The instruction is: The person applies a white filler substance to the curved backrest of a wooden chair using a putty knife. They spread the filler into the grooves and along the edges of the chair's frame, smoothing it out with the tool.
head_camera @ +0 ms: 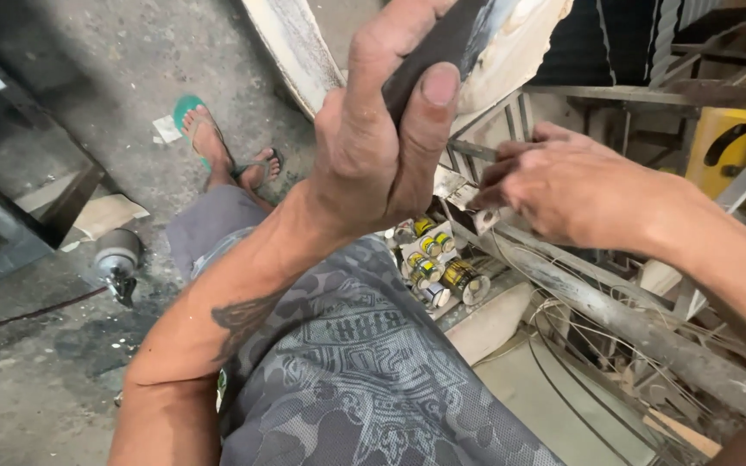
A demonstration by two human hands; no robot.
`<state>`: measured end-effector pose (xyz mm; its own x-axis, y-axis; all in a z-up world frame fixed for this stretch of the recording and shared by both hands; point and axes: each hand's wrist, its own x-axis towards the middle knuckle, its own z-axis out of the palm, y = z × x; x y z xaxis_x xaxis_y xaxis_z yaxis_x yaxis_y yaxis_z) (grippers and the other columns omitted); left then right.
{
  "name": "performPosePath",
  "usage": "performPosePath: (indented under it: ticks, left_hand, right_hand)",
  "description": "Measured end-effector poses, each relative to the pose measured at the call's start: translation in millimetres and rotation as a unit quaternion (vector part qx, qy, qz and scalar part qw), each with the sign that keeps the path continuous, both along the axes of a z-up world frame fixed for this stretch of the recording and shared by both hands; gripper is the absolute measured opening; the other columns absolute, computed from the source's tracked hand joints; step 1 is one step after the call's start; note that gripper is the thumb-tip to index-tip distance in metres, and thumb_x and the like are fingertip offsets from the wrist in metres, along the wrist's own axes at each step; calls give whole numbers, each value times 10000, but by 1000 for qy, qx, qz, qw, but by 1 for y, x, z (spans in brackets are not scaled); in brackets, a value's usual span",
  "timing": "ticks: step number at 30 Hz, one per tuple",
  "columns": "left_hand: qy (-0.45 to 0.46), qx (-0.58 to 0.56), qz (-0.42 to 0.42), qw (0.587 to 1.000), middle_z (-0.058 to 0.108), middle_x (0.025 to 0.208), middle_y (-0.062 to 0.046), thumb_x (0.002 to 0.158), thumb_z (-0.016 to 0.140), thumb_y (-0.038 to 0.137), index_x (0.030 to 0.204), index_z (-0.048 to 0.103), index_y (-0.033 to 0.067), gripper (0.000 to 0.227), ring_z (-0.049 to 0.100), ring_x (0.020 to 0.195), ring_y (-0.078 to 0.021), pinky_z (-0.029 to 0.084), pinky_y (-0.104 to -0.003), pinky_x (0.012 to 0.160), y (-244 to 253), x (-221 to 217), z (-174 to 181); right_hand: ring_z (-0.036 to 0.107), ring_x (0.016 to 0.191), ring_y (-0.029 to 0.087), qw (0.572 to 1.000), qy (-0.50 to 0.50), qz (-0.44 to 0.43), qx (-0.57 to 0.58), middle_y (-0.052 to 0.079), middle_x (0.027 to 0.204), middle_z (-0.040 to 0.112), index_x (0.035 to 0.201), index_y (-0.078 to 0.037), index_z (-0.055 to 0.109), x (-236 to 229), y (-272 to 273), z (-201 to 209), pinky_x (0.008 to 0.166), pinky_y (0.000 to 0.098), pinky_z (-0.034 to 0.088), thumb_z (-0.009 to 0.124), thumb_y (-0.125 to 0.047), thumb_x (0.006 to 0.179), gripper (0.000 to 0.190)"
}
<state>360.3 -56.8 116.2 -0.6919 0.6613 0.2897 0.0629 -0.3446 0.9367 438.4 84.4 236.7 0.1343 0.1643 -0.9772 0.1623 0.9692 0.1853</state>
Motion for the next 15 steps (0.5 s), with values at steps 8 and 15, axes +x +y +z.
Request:
performPosePath:
  ticks: [8,15]
  left_hand:
    - [21,44,-31,998,464,1617,-194,1234,361,225,1545,277,14,386,656,1526,-338,681,-356,1282,2,-3,-2]
    - [46,74,-26,996,424,1626,-224,1232,375,160,1545,247,-24,385,574,1580,-393,585,-406,1380,4,-4,-8]
  right_hand:
    - [584,1230,53,999,-14,16,33,-181,1181,765,1275,-361,650,-18,-3,2,1310,376,176,545,-181,1023,327]
    - [509,1351,57,1000,-9,7,11,-124,1168,723,1022,-232,714,-11,3,-29,1390,449,62,550,-65,964,241]
